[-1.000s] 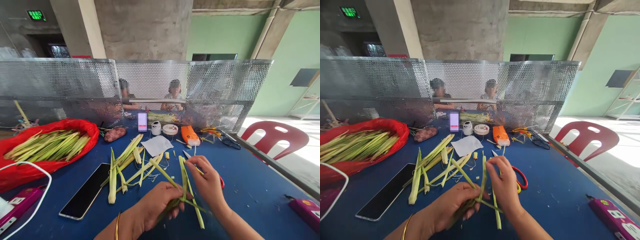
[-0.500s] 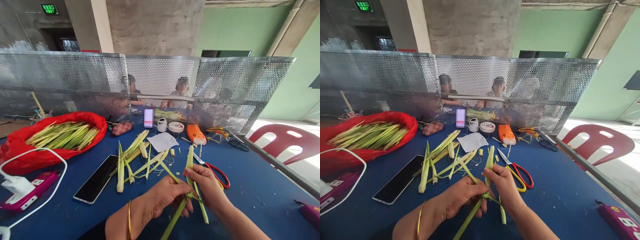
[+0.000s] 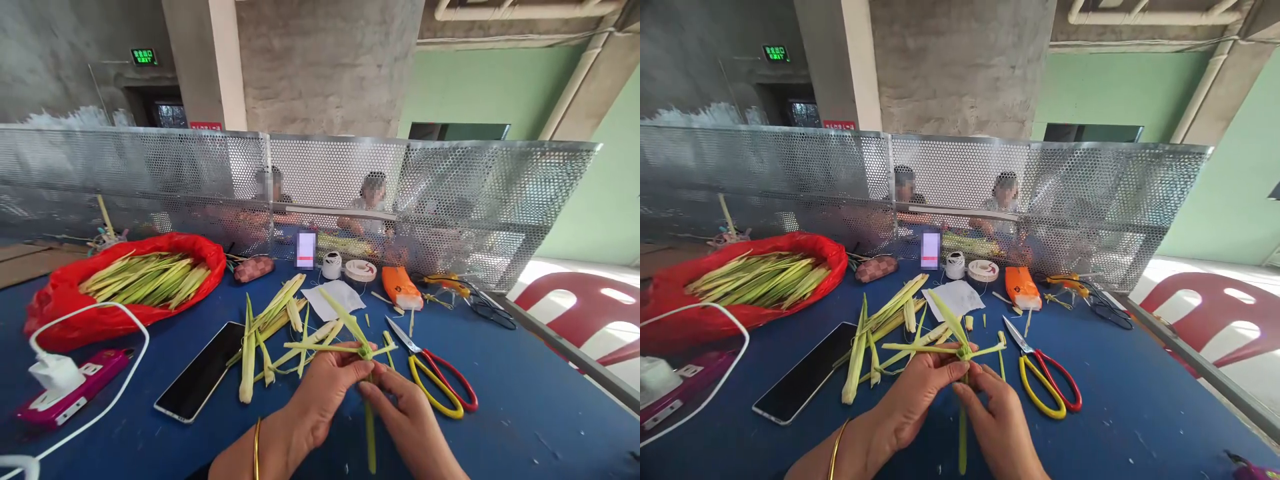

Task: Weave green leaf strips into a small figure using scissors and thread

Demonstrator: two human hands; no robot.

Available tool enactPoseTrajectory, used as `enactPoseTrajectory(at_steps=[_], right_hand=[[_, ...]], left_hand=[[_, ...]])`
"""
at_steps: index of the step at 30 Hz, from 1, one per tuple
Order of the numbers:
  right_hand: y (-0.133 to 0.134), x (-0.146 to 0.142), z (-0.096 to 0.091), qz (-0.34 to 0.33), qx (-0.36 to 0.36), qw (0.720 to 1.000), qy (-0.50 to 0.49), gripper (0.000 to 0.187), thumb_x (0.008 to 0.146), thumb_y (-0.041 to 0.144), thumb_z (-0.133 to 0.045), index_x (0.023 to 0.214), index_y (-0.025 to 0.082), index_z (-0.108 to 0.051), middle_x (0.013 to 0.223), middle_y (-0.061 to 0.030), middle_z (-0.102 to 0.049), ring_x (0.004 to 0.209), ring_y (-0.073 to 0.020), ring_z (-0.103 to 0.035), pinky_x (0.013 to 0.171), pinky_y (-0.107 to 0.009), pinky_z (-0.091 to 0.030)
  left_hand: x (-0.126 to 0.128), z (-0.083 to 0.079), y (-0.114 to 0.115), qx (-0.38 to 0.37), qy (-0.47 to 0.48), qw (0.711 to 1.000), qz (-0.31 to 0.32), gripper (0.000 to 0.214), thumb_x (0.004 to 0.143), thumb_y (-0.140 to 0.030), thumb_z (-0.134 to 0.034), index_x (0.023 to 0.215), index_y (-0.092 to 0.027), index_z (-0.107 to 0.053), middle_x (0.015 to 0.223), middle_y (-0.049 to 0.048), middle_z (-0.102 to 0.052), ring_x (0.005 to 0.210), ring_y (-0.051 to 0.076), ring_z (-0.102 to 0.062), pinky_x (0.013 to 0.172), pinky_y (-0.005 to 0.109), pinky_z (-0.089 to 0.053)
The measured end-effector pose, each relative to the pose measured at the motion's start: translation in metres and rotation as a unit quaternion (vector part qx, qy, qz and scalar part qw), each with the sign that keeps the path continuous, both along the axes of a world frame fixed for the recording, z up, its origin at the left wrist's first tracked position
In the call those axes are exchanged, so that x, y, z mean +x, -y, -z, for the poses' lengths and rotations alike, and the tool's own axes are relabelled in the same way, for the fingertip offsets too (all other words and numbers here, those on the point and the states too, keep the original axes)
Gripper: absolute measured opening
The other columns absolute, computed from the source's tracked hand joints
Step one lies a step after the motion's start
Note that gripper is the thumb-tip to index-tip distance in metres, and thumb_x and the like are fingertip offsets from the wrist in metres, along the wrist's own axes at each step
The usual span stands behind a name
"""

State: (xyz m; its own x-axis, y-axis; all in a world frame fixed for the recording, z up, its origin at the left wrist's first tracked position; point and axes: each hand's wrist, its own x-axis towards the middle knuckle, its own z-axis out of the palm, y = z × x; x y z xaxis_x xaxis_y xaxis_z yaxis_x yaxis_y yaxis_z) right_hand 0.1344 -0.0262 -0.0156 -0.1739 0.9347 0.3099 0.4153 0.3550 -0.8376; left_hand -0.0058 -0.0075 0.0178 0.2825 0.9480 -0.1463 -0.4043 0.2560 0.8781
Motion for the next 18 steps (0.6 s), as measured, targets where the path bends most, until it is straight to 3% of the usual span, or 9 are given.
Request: enactPoseTrajectory(at_steps=[4, 11, 18], right_hand=[[0.001, -0.003, 0.003, -0.029, 0.016, 0.999, -0.038, 0.037, 0.095, 0.041, -0.043, 0.068, 0.019, -0.055, 0.077, -0.0037, -0.059, 0.072, -0.0164, -0.055, 0.066, -0.023, -0.044], [0.004, 0.002, -0.008, -0.084, 0.055, 0.995, -0.008, 0.038, 0.097, 0.034, -0.039, 0.063, 0.02, -0.048, 0.076, -0.0034, -0.054, 0.077, -0.0166, -0.053, 0.072, -0.026, -0.043], [0.005, -0.001, -0.003, -0.092, 0.055, 0.994, -0.005, 0.036, 0.097, 0.032, -0.039, 0.064, 0.02, -0.046, 0.078, -0.0037, -0.051, 0.079, -0.0171, -0.051, 0.074, -0.028, -0.043]], left_hand=[[0.003, 0.002, 0.001, 0.008, -0.01, 1.0, -0.005, 0.036, 0.06, -0.034, -0.083, 0.089, -0.014, -0.075, 0.074, 0.0047, -0.069, 0.076, 0.016, -0.059, 0.076, 0.027, -0.044], [0.001, -0.003, 0.002, 0.001, 0.002, 1.0, -0.013, 0.035, 0.062, -0.031, -0.081, 0.091, -0.012, -0.074, 0.072, 0.0058, -0.069, 0.066, 0.014, -0.057, 0.067, 0.027, -0.045], [0.004, -0.001, 0.002, -0.027, 0.019, 0.999, -0.042, 0.034, 0.055, -0.027, -0.084, 0.084, -0.012, -0.073, 0.07, 0.0054, -0.069, 0.074, 0.018, -0.063, 0.07, 0.027, -0.047]])
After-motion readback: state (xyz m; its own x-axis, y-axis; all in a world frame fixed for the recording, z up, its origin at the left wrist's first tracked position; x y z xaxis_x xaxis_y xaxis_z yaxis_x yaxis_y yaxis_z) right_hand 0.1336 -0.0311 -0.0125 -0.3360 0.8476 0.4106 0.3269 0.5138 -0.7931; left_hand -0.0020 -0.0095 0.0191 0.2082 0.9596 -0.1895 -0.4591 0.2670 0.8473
